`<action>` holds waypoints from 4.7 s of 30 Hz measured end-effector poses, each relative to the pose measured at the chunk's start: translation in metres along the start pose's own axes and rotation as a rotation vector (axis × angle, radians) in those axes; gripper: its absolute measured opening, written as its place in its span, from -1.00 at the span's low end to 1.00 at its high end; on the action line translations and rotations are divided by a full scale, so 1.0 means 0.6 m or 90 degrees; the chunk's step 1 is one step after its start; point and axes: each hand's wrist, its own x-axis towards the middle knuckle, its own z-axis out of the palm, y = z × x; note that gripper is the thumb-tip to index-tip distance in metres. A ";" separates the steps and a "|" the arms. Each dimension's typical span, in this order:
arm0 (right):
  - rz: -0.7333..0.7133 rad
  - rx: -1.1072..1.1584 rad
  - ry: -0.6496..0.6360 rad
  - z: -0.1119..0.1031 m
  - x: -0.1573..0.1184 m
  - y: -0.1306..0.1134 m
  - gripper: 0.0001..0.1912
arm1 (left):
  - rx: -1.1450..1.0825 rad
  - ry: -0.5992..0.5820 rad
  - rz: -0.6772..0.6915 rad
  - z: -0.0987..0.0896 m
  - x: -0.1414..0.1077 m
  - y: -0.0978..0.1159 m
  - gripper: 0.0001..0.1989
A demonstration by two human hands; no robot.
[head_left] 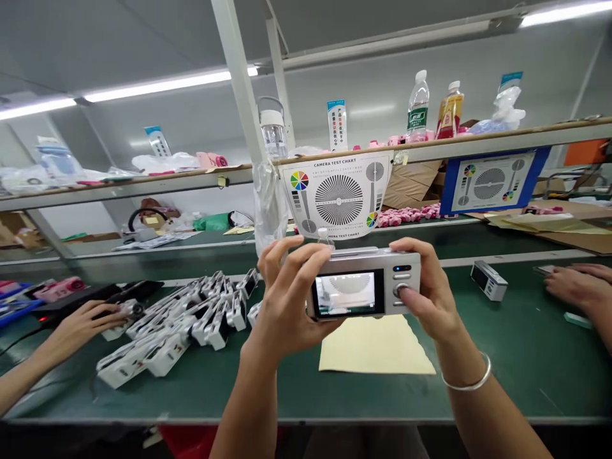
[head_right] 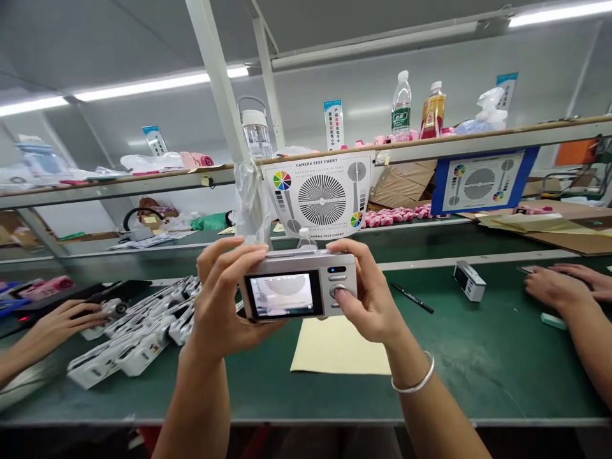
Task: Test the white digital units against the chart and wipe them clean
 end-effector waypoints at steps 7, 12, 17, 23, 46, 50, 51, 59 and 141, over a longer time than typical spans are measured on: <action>-0.055 -0.201 0.040 0.039 -0.037 -0.061 -0.48 | -0.024 0.034 -0.019 -0.076 0.001 0.056 -0.21; -0.101 -0.195 0.028 0.058 -0.051 -0.096 -0.48 | -0.044 0.043 -0.012 -0.100 0.001 0.074 -0.17; -0.117 -0.203 0.017 0.064 -0.056 -0.110 -0.51 | -0.055 0.045 -0.020 -0.111 0.003 0.078 -0.17; -0.119 -0.229 0.028 0.070 -0.054 -0.108 -0.56 | -0.056 0.060 -0.018 -0.114 0.000 0.073 -0.18; -0.037 -0.193 0.083 -0.021 0.029 0.053 -0.57 | -0.125 0.052 -0.058 0.057 -0.026 -0.046 -0.19; -0.039 -0.157 0.158 -0.034 0.050 0.110 -0.63 | -0.126 0.085 -0.060 0.109 -0.043 -0.075 -0.09; -0.031 -0.147 0.163 -0.037 0.054 0.121 -0.64 | -0.125 0.089 -0.065 0.120 -0.046 -0.081 -0.08; 0.075 -0.042 0.103 -0.056 0.063 0.147 -0.65 | -0.137 0.063 -0.098 0.160 -0.062 -0.109 -0.01; 0.100 -0.141 0.194 -0.055 0.058 0.160 -0.63 | -0.083 0.064 -0.056 0.158 -0.054 -0.098 -0.16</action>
